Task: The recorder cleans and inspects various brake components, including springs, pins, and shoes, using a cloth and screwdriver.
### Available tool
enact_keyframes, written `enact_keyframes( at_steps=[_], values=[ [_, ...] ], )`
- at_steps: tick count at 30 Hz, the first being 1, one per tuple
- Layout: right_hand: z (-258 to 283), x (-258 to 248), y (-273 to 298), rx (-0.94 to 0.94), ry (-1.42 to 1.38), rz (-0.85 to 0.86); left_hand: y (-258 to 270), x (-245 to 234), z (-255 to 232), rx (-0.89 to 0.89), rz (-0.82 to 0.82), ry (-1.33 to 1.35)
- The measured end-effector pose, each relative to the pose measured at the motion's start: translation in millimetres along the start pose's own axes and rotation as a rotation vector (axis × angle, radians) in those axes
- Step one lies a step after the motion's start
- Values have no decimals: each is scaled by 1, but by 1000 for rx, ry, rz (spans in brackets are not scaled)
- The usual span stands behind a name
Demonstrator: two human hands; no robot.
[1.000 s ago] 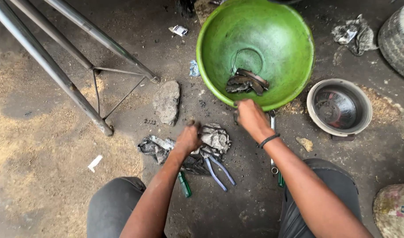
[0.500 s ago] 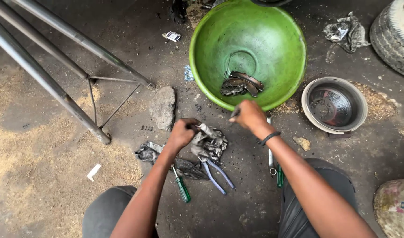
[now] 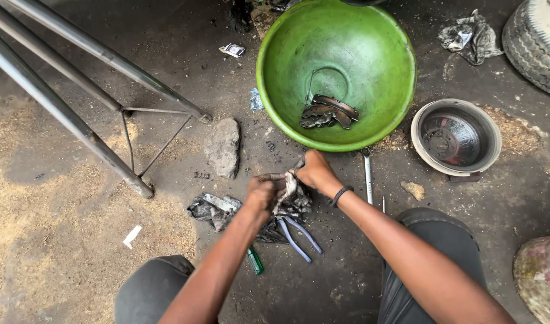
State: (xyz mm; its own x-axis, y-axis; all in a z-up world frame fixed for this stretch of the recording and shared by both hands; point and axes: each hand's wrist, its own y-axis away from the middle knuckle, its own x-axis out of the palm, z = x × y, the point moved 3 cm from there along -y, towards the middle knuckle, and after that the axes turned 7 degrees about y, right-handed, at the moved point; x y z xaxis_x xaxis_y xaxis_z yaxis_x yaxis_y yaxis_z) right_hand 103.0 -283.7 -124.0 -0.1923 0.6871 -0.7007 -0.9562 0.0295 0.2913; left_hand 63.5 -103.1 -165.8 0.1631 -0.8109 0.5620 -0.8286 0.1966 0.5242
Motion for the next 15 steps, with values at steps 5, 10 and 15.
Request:
enact_keyframes(
  at_steps=[5, 10, 15],
  values=[
    [28, -10, 25, 117, -128, -23, 19, 17, 1, 190, -125, -237],
    [1, 1, 5, 157, -318, -56, 2, 16, 11, 240, -29, -396],
    [13, -8, 14, 157, -671, 192, 12, 33, 1, 339, 0, -255]
  ],
)
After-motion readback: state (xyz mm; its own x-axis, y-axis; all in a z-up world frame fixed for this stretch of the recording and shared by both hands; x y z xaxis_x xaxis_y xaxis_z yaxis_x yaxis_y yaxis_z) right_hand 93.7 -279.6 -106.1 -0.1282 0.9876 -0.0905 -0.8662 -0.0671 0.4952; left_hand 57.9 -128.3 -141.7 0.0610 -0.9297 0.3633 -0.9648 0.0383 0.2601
